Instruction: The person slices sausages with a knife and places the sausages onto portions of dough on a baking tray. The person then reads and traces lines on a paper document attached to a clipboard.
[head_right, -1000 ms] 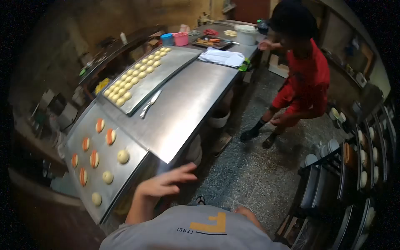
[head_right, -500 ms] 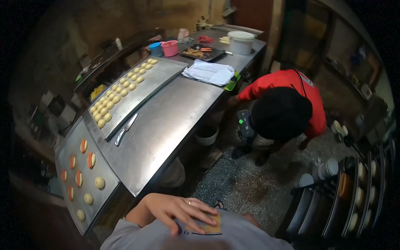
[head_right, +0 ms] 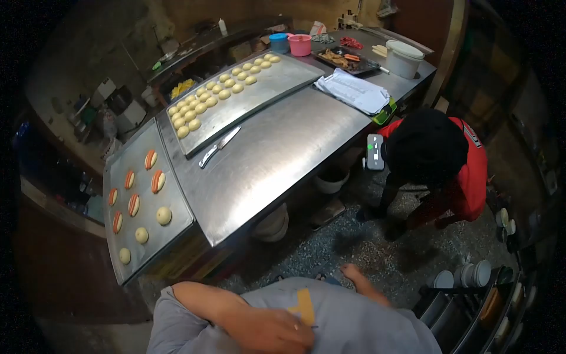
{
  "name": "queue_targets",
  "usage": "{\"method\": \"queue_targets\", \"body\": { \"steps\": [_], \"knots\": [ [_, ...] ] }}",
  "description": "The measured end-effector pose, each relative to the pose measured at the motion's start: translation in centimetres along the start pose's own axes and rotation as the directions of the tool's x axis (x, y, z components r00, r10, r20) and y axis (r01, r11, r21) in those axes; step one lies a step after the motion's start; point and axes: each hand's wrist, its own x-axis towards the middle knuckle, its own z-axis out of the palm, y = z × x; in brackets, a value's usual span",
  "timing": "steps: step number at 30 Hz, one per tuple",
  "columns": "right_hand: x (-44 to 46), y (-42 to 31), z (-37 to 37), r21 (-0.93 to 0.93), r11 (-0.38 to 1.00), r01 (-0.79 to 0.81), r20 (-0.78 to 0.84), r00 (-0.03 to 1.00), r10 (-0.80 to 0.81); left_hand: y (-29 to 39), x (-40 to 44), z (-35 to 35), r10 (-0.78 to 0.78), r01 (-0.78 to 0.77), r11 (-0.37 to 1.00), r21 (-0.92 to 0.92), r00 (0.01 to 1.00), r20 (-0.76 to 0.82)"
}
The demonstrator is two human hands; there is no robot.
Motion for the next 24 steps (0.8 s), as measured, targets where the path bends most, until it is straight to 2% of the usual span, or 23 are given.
{"method": "queue_targets", "body": {
  "steps": [6,10,12,13,15,17,18,20,21,22,23,24],
  "knots": [
    [4.2,-9.1,-1.5,-0.139,0.989,0.043,0.142,0.99,-0.023,2.3,-3.3,0.1,0.006,-0.009,0.998,0.057,0.998,0.059],
    [4.9,-15.7,-3.4,-0.235,0.97,0.066,0.198,0.98,-0.019,4.6,-5.6,-2.9,-0.068,0.047,0.995,-0.093,0.969,-0.236],
    [5.7,-19.0,-4.0,-0.264,0.96,0.089,0.217,0.976,-0.031,4.3,-6.6,-2.6,-0.178,0.183,0.976,-0.117,0.983,0.053],
    [5.9,-20.6,-4.4,-0.275,0.956,0.098,0.223,0.974,-0.036,3.9,-7.0,-2.8,-0.178,0.186,0.975,-0.119,0.981,0.07],
    [5.8,-23.4,-4.8,-0.289,0.951,0.106,0.224,0.974,-0.041,2.8,-7.7,-3.6,-0.336,0.313,0.939,-0.145,0.924,-0.183],
    [4.6,-25.9,-5.6,-0.302,0.948,0.098,0.212,0.977,-0.034,0.7,-7.3,-4.0,-0.588,0.544,0.807,-0.229,0.777,-0.226],
    [4.1,-27.2,-6.2,-0.311,0.946,0.093,0.203,0.979,-0.029,-0.8,-6.8,-4.0,-0.651,0.606,0.754,-0.253,0.742,-0.163],
    [2.9,-30.1,-7.4,-0.323,0.943,0.08,0.189,0.982,-0.019,-3.7,-5.0,-2.3,-0.614,0.58,0.784,-0.219,0.777,-0.14],
    [0.9,-35.5,-8.7,-0.35,0.932,-0.096,0.149,0.976,0.157,-4.7,-3.9,-1.1,-0.583,0.564,0.812,-0.15,0.799,-0.151],
    [0.0,-38.2,-10.9,-0.397,0.917,-0.037,0.099,0.992,0.083,-5.8,-2.8,0.3,-0.551,0.545,0.835,-0.082,0.819,-0.163],
    [-1.5,-41.1,-12.5,-0.395,0.919,0.012,-0.007,1.0,-0.016,-6.9,-2.0,1.9,-0.444,0.467,0.883,0.055,0.867,-0.226],
    [-1.3,-41.4,-15.7,-0.362,0.929,0.073,-0.117,0.985,-0.123,-7.8,-1.1,3.4,-0.512,0.514,0.857,-0.044,0.837,-0.19]
  ]
}}
